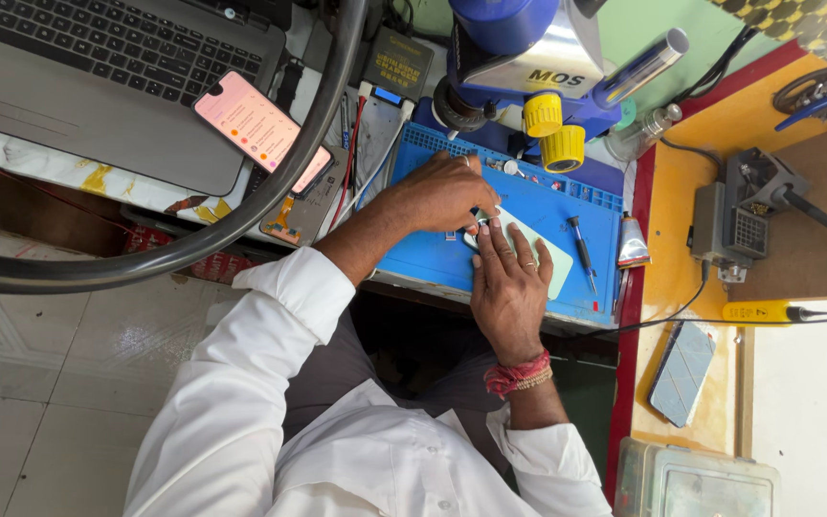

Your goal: The person disassembles a smartphone, removes the back cover, and uses a screwdriver to manipulate internal components. They apply adhesive to the back cover and reattach it to the phone body, then inspect the assembled device.

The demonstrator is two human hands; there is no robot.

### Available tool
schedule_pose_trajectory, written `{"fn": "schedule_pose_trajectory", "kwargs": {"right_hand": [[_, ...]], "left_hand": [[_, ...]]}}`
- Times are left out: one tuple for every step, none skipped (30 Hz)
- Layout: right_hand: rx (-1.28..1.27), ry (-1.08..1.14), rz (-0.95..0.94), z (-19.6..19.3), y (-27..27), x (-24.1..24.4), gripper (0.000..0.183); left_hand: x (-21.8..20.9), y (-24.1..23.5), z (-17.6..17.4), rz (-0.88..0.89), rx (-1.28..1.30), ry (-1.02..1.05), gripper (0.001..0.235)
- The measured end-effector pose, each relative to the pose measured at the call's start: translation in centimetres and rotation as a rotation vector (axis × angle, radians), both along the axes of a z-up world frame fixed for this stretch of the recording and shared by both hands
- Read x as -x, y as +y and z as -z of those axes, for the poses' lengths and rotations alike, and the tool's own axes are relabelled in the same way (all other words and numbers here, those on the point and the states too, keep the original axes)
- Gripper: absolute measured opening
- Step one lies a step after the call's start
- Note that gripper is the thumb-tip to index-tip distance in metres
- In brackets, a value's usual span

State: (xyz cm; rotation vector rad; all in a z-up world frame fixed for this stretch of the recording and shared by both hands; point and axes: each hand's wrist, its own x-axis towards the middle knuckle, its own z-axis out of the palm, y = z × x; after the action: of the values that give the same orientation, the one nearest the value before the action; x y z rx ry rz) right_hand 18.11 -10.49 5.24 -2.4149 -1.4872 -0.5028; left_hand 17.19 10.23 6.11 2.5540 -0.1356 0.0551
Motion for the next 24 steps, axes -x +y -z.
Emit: {"fn": "schedule_pose_trajectory", "kwargs": {"right_hand": [[0.011, -0.013, -0.011, -0.3, 0.1, -0.4, 0.036], [0.027, -0.02, -0.02, -0.5, 0.0, -0.6, 0.037], [0.043, -0.028, -0.029, -0.6, -0.1, -0.6, 0.039], [0.02, -0.026, -0.039, -0.6, 0.0, -0.7, 0.039], [-0.002, -0.023, -0.049, -0.6, 0.0, -0.8, 0.04], [-0.024, -0.021, -0.056, -0.6, 0.1, -0.7, 0.04], [-0.041, -0.009, -0.045, -0.5, 0.1, -0.7, 0.039], [-0.058, 0.001, -0.034, -0.4, 0.2, -0.5, 0.039], [-0.075, 0.012, -0.024, -0.3, 0.2, -0.4, 0.038], [-0.106, 0.018, -0.021, -0.1, 0.3, -0.3, 0.036], [-0.136, 0.025, -0.019, 0.1, 0.4, -0.1, 0.034], [-0.166, 0.032, -0.019, 0.2, 0.5, 0.0, 0.032], [-0.19, 0.029, -0.024, 0.3, 0.5, 0.1, 0.03], [-0.214, 0.024, -0.027, 0.3, 0.6, 0.2, 0.028], [-0.238, 0.02, -0.03, 0.3, 0.6, 0.3, 0.027], [-0.226, 0.021, -0.032, 0.2, 0.6, 0.3, 0.028], [-0.215, 0.021, -0.033, 0.1, 0.5, 0.4, 0.029], [-0.204, 0.019, -0.035, -0.1, 0.5, 0.3, 0.03], [-0.193, 0.009, -0.033, -0.2, 0.4, 0.3, 0.03], [-0.182, 0.0, -0.033, -0.3, 0.4, 0.4, 0.03], [-0.171, -0.009, -0.032, -0.4, 0.4, 0.5, 0.03], [-0.152, -0.019, -0.029, -0.5, 0.4, 0.5, 0.031], [-0.132, -0.03, -0.025, -0.5, 0.4, 0.6, 0.032], [-0.114, -0.04, -0.02, -0.5, 0.4, 0.6, 0.033]], "left_hand": [[0.0, 0.1, -0.1, -0.013, -0.006, 0.005, 0.033], [0.1, 0.0, -0.1, -0.016, -0.004, 0.006, 0.034], [0.1, -0.1, 0.0, -0.019, -0.001, 0.008, 0.035], [0.1, 0.0, 0.0, -0.024, -0.001, 0.006, 0.036], [0.1, 0.0, -0.1, -0.024, -0.002, 0.01, 0.038], [0.0, 0.0, -0.1, -0.022, -0.002, 0.013, 0.04], [0.1, 0.0, -0.1, -0.02, -0.002, 0.017, 0.041], [0.1, 0.0, -0.2, -0.022, -0.007, 0.02, 0.042], [0.1, -0.1, -0.2, -0.024, -0.012, 0.023, 0.043], [0.2, -0.2, -0.2, -0.025, -0.016, 0.026, 0.044], [0.3, -0.3, -0.2, -0.025, -0.028, 0.031, 0.044], [0.3, -0.5, -0.3, -0.026, -0.039, 0.036, 0.044], [0.4, -0.6, -0.3, -0.028, -0.05, 0.042, 0.044], [0.4, -0.7, -0.3, -0.033, -0.058, 0.049, 0.045], [0.4, -0.8, -0.3, -0.037, -0.066, 0.055, 0.045], [0.4, -0.9, -0.3, -0.039, -0.075, 0.062, 0.045], [0.4, -0.9, -0.2, -0.031, -0.07, 0.068, 0.042], [0.3, -0.9, -0.2, -0.024, -0.067, 0.072, 0.038], [0.2, -0.8, -0.2, -0.018, -0.065, 0.075, 0.034], [0.2, -0.7, -0.2, -0.02, -0.058, 0.052, 0.031], [0.2, -0.7, -0.1, -0.022, -0.051, 0.029, 0.029], [0.3, -0.7, 0.0, -0.026, -0.042, 0.008, 0.027], [0.3, -0.7, 0.2, -0.034, -0.042, 0.01, 0.025], [0.3, -0.8, 0.3, -0.039, -0.042, 0.012, 0.024]]}}
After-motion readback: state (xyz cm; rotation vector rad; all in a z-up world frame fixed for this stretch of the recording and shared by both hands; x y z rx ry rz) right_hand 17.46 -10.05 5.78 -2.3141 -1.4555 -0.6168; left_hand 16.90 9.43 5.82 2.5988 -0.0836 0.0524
